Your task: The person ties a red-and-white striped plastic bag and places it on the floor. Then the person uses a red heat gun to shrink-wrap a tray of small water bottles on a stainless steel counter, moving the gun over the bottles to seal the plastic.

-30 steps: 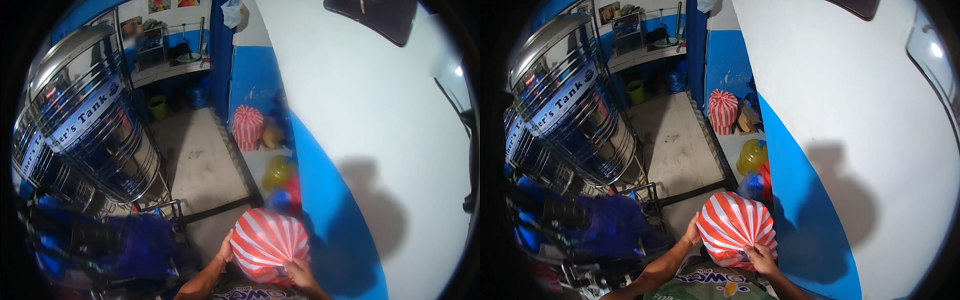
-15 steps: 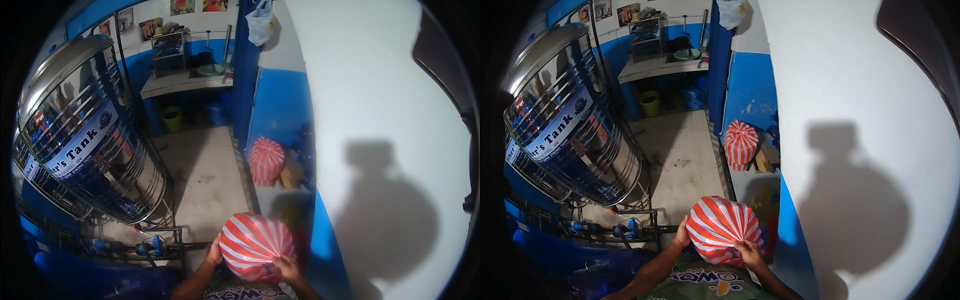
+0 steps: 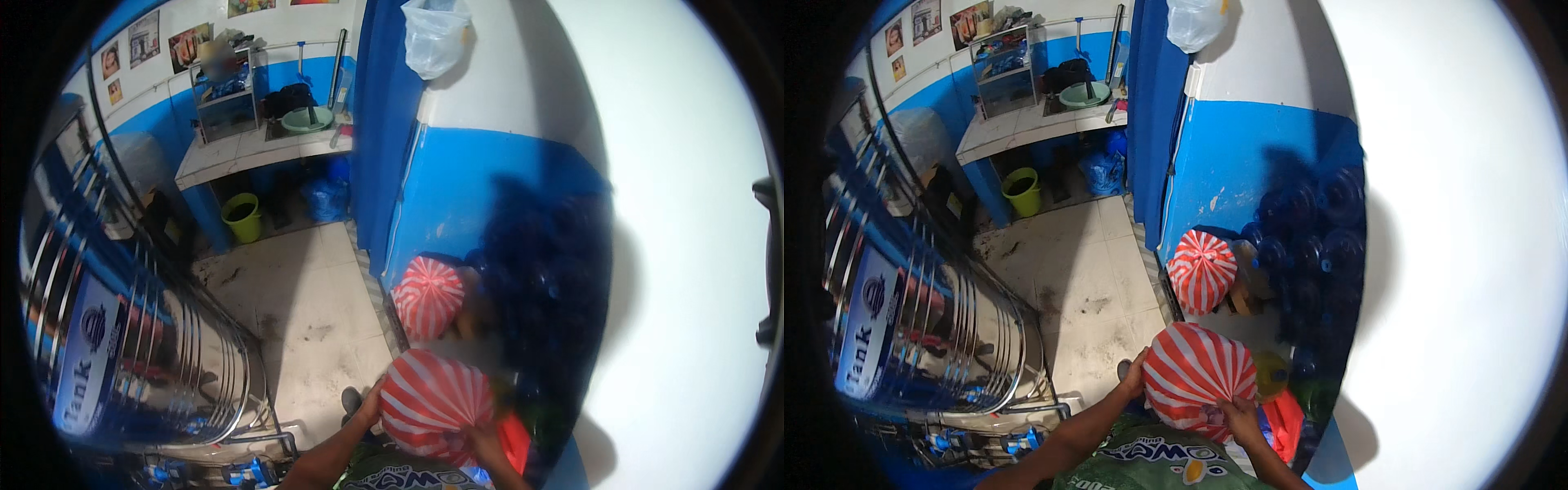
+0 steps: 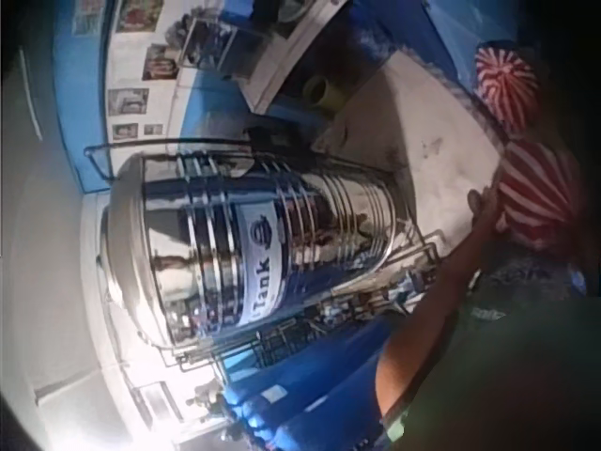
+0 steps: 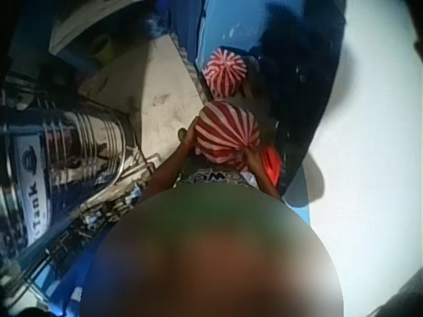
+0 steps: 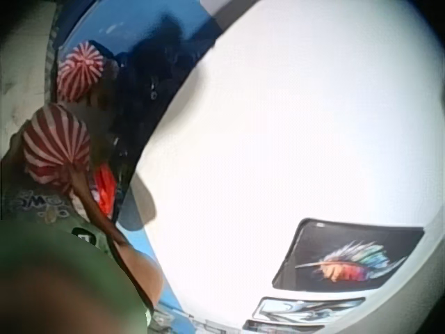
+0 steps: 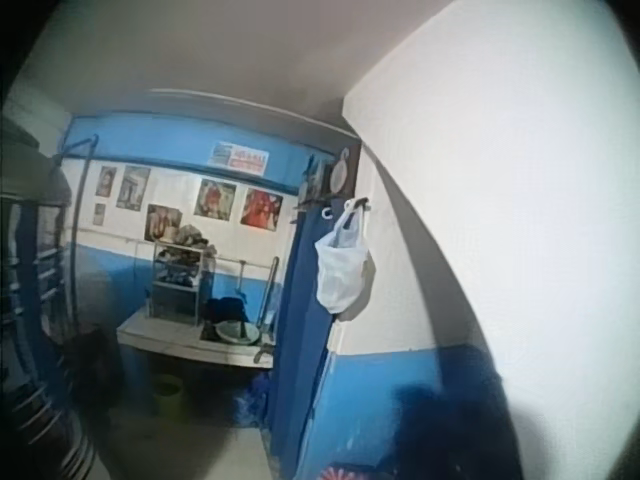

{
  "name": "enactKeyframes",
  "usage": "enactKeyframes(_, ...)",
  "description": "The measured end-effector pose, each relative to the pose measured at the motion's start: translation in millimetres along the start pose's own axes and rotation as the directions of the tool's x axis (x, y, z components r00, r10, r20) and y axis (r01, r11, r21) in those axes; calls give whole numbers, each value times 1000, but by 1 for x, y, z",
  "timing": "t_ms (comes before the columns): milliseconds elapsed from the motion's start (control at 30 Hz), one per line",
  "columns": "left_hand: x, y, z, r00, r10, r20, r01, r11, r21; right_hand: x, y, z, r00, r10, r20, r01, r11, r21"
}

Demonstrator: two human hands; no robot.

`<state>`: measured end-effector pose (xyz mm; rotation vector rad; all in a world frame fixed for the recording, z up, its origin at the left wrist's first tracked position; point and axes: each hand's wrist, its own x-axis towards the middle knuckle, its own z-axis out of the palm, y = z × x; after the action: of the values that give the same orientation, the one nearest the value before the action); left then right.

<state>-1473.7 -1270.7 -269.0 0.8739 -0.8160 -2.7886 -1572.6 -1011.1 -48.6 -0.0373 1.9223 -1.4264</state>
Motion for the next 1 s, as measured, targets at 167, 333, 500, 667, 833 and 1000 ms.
enactKeyframes(167, 60, 83, 14, 999, -11, 33, 9, 997, 71, 42, -63, 41, 994, -53, -90, 55, 998, 21)
enactKeyframes(333, 122, 112, 13, 965, 251, -75, -218, 929, 300, 107, -112, 67, 983, -107, -148, 126, 984, 126)
enactKeyframes(500, 136, 105, 32, 948, 155, -278, -11, 889, 457, 183, -134, 90, 987, -27, -161, 46, 993, 113)
enactKeyframes(667, 187, 135, 51, 972, 66, -227, 76, 823, 563, 280, -151, 79, 989, -24, -148, 32, 998, 54)
enactKeyframes(833, 275, 124, 62, 934, 139, -329, 22, 897, 442, 367, -169, 69, 988, -21, -151, -2, 988, -152)
enactKeyframes(1000, 387, 115, 36, 976, 32, -215, 50, 930, 363, 459, -164, 54, 981, -50, -188, -12, 948, -319)
